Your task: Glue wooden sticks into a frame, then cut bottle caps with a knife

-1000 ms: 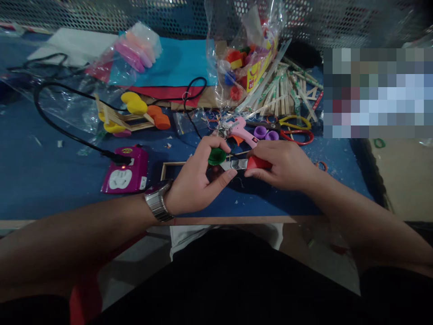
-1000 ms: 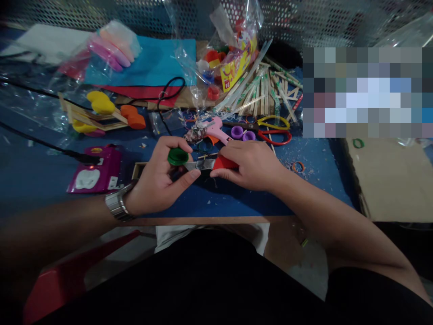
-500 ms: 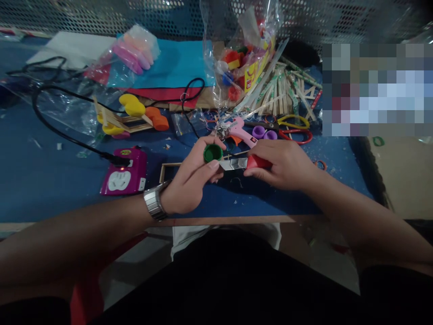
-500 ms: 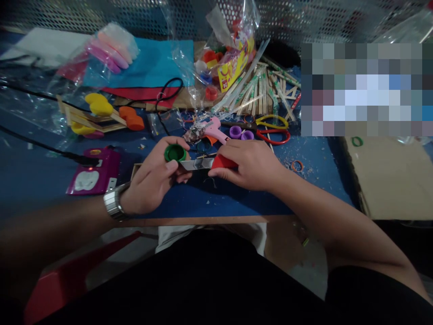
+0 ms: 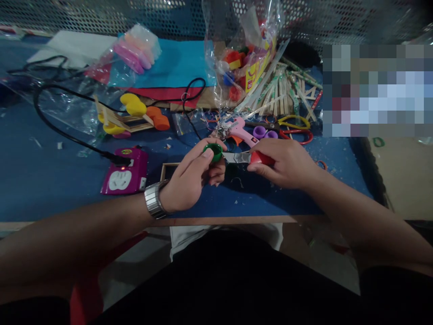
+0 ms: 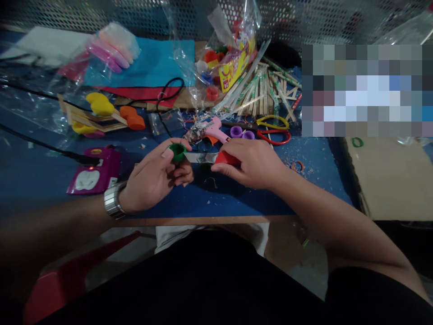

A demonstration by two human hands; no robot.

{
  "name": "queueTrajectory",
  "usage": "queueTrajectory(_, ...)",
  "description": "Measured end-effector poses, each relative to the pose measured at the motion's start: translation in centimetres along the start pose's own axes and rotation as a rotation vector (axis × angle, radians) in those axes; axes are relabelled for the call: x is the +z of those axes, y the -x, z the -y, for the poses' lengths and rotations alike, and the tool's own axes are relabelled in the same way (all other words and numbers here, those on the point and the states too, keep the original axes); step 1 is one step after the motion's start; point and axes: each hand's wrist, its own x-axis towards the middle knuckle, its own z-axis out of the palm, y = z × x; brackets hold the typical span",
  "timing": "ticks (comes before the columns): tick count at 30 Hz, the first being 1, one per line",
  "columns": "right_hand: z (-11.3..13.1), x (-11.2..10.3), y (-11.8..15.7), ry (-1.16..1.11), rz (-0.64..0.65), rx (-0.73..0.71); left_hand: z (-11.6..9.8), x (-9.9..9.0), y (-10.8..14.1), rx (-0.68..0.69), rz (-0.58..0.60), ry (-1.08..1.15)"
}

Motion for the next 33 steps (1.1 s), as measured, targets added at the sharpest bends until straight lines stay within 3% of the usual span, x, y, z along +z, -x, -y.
queueTrajectory(10,0.03,-0.06,0.06,-0.013,0.02,-0.009,-0.13,0.4,0.45,0.031,-0.041,-0.047)
queueTrajectory(33,0.25,-0.17,0.04,-0.023,0.043,-0.059,0.15,-0.47,0.48,0.028,0.08,-0.088)
